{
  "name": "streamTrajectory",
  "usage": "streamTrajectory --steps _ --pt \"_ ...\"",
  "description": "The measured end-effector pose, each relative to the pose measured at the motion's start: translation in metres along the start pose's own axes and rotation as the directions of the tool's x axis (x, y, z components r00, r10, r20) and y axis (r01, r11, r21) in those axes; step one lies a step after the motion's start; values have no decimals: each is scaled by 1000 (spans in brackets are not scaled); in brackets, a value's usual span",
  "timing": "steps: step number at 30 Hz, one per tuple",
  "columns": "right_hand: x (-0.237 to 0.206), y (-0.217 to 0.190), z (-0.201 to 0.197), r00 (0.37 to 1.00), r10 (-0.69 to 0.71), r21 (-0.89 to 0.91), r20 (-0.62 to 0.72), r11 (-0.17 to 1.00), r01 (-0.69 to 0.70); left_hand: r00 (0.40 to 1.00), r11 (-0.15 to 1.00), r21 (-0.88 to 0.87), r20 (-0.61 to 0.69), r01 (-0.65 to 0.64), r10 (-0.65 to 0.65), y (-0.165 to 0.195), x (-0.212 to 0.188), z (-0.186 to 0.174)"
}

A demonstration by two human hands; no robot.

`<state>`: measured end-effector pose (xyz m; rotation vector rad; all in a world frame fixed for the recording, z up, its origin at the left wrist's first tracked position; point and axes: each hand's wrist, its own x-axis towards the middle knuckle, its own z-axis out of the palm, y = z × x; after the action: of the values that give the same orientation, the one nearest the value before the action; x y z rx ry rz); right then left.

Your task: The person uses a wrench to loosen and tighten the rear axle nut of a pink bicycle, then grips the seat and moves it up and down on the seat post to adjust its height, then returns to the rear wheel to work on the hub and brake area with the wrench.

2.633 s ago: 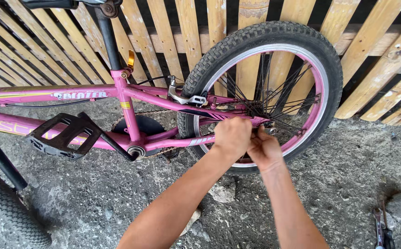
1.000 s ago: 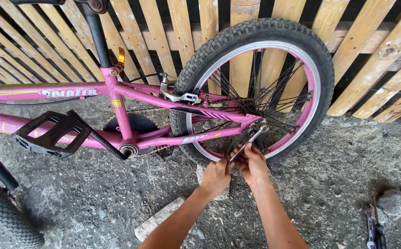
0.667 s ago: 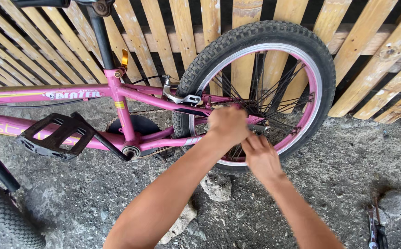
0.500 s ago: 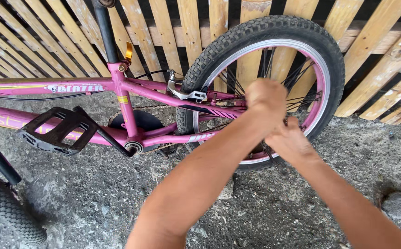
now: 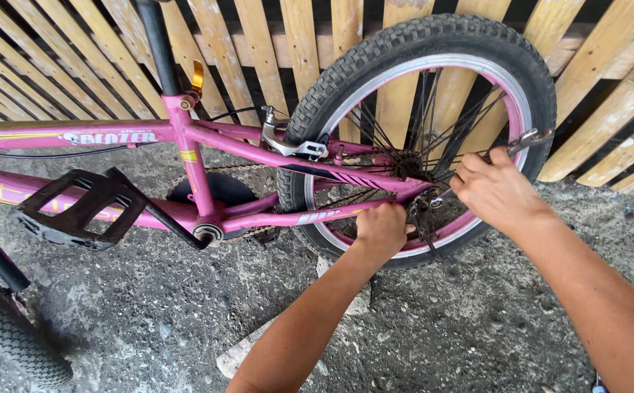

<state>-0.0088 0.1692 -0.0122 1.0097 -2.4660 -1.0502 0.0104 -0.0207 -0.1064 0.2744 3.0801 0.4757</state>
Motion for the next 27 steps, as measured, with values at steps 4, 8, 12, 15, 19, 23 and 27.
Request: streamTrajectory --steps 4,8,12,15,19,23,27 --pt "1 10 27 998 46 88 41 995 -50 997 992 -118 -64 37 -44 -10 1 36" --pt "-3 10 87 989 149 273 -26 952 -136 920 978 178 -356 -106 164 -7 4 25" --pt "-17 -38 130 903 430 840 20 483 -248 862 921 319 -377 -223 339 -8 -6 9" --pt "-22 -106 131 700 540 883 467 -245 -401 799 897 339 -434 -283 416 -8 -10 4" --pt "4 -188 109 615 528 641 586 -766 48 822 945 277 -489 -170 292 -7 0 1" --pt "25 -212 90 553 483 502 679 -855 131 803 944 236 -502 -229 320 -9 -1 12" --pt "27 -208 86 595 399 346 697 -915 208 898 990 -29 -425 -139 113 -20 -44 59"
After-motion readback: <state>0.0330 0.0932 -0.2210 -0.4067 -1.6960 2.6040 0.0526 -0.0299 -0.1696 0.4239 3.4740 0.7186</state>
